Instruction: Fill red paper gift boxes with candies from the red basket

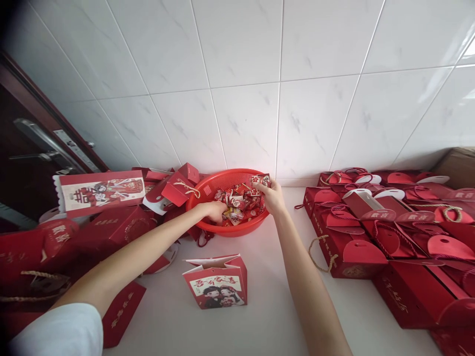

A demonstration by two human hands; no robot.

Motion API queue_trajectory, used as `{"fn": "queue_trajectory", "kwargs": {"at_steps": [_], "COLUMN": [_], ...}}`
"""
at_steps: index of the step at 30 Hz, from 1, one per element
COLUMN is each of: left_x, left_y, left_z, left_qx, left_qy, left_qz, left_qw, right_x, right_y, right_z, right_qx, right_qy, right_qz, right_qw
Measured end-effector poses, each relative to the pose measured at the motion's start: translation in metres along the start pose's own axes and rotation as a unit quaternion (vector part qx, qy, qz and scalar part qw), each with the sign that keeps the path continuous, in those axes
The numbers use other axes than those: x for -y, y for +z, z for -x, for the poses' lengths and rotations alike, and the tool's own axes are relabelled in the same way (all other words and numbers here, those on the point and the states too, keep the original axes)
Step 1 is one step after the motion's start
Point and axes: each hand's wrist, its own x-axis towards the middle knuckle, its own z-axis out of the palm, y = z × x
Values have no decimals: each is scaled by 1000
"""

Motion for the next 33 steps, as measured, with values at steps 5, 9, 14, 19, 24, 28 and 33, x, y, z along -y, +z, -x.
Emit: {"fn": "queue_trajectory", "kwargs": {"at_steps": [5,9,14,19,24,28,33], "left_x": [4,5,6,8,10,10,0], "left_y": [-7,-14,-20,-20,-23,-36,-41], "left_z": [-2,-3,-1,1,-7,-27,-60], "left_qx": [-35,12,125,119,6,-126,-163], "left_qy": [48,39,30,32,25,31,61], "left_qz": [257,502,575,579,416,198,129], "left_qw": [965,864,808,806,909,972,976], "right_x": [-1,-1,0,0,1,1,1], "right_y": [-2,-1,1,1,1,0,1], "right_z": [-1,-1,0,1,1,1,0], "right_qx": [5,1,-4,-4,-3,1,-6], "right_qy": [1,-1,-2,-1,6,2,1], "right_qz": [3,-4,2,1,1,6,8], "right_qw": [1000,1000,1000,1000,1000,1000,1000]}}
